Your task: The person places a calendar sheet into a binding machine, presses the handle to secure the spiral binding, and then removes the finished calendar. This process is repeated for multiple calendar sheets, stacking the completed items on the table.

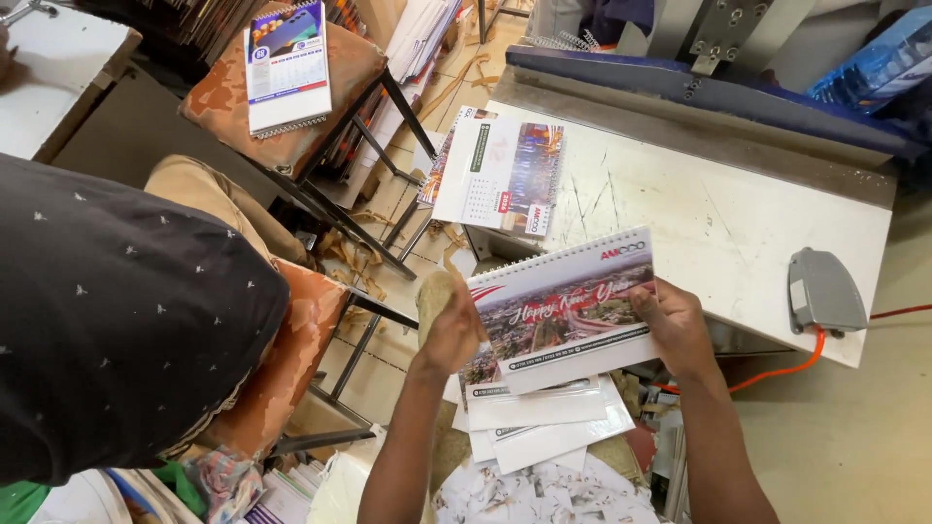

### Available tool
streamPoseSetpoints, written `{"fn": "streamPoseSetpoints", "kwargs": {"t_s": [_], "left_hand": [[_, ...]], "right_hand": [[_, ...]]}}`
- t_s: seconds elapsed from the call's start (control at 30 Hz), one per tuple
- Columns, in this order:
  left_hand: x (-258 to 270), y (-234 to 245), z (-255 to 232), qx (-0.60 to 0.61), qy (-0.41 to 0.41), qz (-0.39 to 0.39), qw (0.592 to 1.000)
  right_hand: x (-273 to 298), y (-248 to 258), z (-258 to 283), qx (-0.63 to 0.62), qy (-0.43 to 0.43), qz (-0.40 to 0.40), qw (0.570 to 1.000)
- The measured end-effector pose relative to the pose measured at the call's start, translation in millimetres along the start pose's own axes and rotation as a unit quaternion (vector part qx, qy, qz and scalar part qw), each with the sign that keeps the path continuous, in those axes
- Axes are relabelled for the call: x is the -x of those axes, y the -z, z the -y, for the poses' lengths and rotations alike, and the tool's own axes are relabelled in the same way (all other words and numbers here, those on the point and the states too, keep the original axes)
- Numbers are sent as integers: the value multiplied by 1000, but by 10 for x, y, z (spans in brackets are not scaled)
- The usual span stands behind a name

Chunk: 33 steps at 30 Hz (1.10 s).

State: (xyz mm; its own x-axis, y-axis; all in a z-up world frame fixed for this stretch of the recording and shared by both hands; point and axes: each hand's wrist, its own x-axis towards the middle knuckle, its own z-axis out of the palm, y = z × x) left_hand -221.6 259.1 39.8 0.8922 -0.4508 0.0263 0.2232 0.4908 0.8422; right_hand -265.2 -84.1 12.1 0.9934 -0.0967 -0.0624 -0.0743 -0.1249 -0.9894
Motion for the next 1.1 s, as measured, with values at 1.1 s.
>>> {"fn": "streamPoseSetpoints", "kwargs": {"t_s": [1.1], "left_hand": [[-47,-28,380,-109,-18,-88,990]], "right_hand": [[94,-423,1283,-79,25,-55,995]]}}
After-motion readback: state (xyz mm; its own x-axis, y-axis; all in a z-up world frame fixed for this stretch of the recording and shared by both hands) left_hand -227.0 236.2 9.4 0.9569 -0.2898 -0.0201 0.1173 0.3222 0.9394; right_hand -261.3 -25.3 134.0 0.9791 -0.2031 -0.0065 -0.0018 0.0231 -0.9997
